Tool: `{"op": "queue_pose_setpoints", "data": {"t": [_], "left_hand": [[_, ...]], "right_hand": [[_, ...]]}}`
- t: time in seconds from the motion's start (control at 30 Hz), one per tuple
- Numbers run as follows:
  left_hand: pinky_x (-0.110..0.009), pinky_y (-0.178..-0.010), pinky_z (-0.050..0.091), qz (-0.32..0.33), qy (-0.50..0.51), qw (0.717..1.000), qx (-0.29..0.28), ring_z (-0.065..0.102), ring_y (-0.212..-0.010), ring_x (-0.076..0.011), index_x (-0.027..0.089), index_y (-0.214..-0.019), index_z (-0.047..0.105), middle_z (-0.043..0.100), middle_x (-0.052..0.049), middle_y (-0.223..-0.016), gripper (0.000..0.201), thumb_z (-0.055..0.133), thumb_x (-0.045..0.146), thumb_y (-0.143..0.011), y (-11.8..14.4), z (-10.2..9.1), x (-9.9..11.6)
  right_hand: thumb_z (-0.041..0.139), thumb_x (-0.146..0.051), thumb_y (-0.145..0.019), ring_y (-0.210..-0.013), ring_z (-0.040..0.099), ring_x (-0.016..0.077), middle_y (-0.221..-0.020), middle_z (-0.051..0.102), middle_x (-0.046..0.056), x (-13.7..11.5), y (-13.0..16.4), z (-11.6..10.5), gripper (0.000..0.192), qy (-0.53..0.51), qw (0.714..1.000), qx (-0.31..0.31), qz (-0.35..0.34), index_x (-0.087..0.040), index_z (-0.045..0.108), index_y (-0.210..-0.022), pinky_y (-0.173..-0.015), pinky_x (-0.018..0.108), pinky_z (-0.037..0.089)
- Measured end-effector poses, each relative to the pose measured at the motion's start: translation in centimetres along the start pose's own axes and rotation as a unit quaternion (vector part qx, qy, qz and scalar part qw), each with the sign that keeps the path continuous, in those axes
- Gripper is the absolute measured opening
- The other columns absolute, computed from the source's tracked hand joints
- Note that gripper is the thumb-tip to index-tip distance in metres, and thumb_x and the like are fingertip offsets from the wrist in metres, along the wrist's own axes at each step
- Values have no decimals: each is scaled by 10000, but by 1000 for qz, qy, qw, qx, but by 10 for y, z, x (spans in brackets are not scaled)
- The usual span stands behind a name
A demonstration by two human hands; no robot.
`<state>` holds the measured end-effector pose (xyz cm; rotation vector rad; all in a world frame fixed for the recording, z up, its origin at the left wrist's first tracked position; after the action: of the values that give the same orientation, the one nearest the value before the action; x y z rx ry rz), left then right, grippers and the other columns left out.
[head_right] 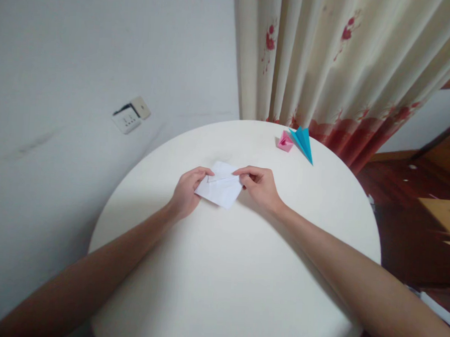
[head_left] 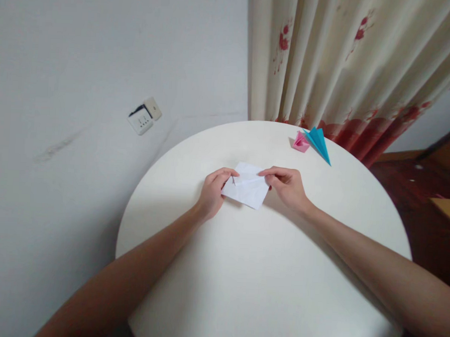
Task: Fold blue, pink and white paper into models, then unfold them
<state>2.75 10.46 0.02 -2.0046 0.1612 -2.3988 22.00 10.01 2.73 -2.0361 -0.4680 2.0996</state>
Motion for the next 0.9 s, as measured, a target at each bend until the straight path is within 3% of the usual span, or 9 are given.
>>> {"op": "queue_pose_setpoints", "data": {"t": [0.2,0.33,0.57,0.73,0.9], "left_hand": [[-220,-592,472,34,-80,996,-5,664,-650,-143,176,-881,593,727,-19,-788,362,830,357,-675,3,3,8],[-242,-581,522,48,-85,995,-2,708,-664,-180,200,-986,521,755,-38,-840,466,835,336,-670,5,3,14],[-283,-618,572,21,-107,994,-7,741,-737,-231,201,-1353,465,769,-57,-870,807,852,318,-654,6,5,9],[-304,-675,582,-42,-114,992,-43,736,-768,-231,110,-1033,703,775,-123,-947,475,854,361,-659,8,10,-7],[-296,-664,567,-72,-126,988,-59,731,-769,-224,123,-965,755,781,-110,-940,417,865,370,-648,9,12,-16]], "right_hand": [[666,-304,-777,-598,547,115,-706,659,10,-3,1,5,215,-17,1000,-23,-4,-159,734,-919,-562,258,439],[736,-290,-716,-537,516,103,-588,592,-50,8,-3,5,376,-48,998,-14,39,-151,658,-1056,-521,238,392],[786,-325,-638,-544,523,107,-628,654,2,28,0,6,303,-29,991,-1,127,-130,695,-851,-532,252,382],[834,-362,-575,-553,548,125,-621,665,20,33,4,9,298,-33,988,-14,151,-136,680,-693,-547,268,402],[831,-394,-581,-556,538,127,-633,670,35,34,7,14,315,-13,987,-38,153,-121,700,-667,-549,277,396]]}}
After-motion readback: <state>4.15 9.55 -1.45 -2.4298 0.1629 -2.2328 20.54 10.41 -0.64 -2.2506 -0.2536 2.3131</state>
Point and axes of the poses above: each hand's wrist, its own y-axis away from the middle knuckle, its own z-axis out of the palm, x = y × z, the point moved 10 cm from there along -y, towards the middle knuckle
